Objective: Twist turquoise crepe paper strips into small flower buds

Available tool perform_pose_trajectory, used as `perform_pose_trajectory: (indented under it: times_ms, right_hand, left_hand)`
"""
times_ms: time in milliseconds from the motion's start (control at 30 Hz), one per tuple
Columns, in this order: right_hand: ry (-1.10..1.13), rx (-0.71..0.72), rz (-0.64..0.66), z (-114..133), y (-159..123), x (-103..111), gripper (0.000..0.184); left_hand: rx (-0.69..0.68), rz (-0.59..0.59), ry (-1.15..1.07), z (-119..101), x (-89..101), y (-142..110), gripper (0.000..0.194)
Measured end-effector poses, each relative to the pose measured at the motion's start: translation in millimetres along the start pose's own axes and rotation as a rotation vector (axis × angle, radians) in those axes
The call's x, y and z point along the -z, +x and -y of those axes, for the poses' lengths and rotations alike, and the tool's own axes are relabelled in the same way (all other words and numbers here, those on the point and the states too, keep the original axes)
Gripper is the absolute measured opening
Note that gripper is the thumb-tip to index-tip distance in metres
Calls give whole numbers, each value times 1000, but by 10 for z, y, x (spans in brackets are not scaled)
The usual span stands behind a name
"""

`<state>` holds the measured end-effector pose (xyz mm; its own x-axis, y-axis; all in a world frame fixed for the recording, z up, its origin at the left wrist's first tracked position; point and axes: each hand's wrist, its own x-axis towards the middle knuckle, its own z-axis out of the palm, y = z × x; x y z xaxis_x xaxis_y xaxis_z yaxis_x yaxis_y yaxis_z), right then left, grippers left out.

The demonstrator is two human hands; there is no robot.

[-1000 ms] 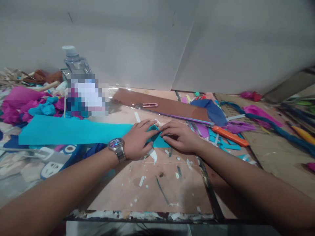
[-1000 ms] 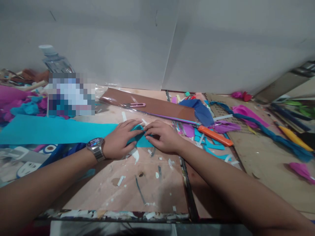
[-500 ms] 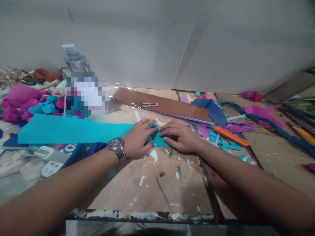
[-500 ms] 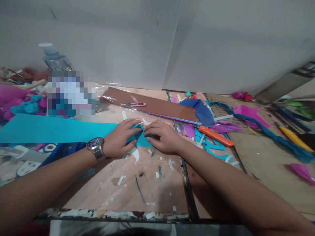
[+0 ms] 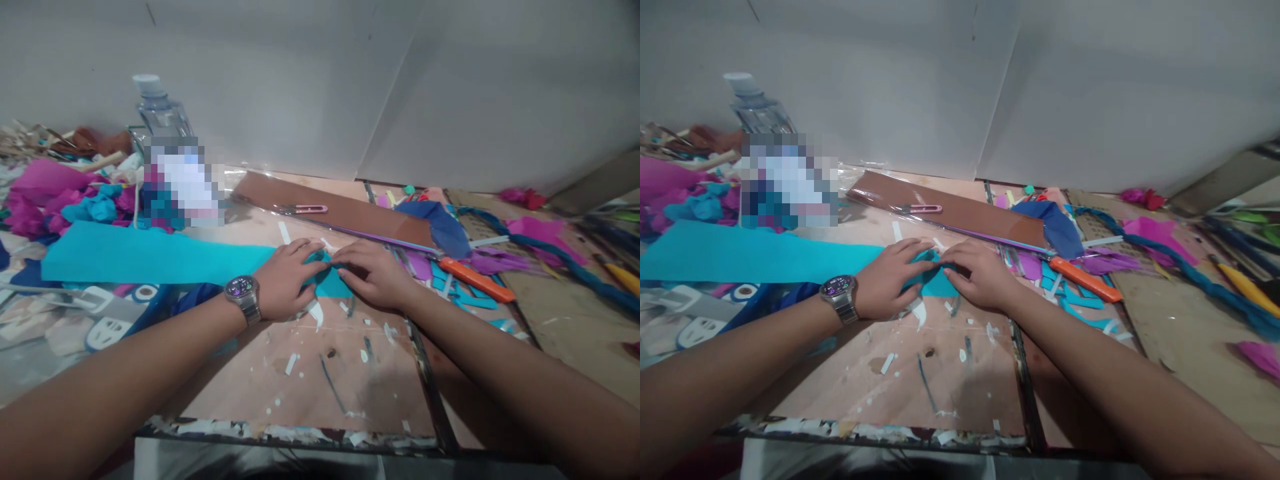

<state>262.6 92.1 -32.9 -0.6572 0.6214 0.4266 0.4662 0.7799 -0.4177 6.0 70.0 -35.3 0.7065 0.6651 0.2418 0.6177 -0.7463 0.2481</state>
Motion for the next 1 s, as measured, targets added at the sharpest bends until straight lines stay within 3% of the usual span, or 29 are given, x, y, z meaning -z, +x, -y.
perform_pose_trajectory:
  times_ms: [400, 1000]
  right_hand:
    - [-98, -32, -4, -78, -16, -49, 23]
    - [-283, -81, 148, -57, -15, -67, 49]
  left_hand:
    - [57, 38, 27, -29, 10, 13, 57]
    - [14, 19, 35, -38, 4, 19, 49]
